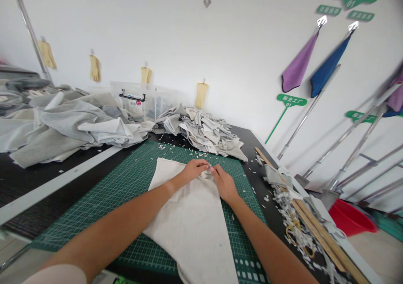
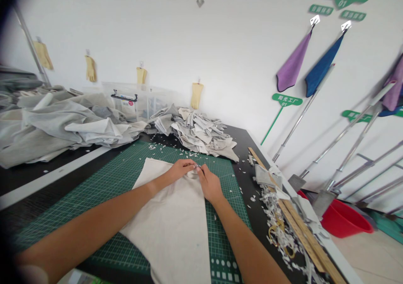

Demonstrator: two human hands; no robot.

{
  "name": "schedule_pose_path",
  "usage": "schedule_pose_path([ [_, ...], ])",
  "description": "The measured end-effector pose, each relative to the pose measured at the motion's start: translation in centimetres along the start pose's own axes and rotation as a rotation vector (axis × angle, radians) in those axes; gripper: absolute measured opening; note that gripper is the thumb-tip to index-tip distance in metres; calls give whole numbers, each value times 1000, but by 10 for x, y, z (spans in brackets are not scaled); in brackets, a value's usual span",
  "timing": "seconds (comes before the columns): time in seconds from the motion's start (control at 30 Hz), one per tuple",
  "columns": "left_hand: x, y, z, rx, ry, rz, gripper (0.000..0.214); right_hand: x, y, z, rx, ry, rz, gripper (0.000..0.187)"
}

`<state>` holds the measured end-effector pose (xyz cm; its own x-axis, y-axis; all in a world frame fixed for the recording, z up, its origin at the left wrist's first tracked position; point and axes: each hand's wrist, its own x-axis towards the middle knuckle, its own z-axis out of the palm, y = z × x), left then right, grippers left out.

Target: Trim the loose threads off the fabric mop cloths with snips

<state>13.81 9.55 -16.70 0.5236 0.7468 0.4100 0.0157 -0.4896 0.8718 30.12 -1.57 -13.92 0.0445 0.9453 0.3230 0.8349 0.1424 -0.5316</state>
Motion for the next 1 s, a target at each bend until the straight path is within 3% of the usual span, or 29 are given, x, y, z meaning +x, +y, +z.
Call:
schedule_pose_path([
  [1.0, -2, 3, -2, -53, -25, -31, 29, 0, 4, 4, -107, 13, -75, 38],
])
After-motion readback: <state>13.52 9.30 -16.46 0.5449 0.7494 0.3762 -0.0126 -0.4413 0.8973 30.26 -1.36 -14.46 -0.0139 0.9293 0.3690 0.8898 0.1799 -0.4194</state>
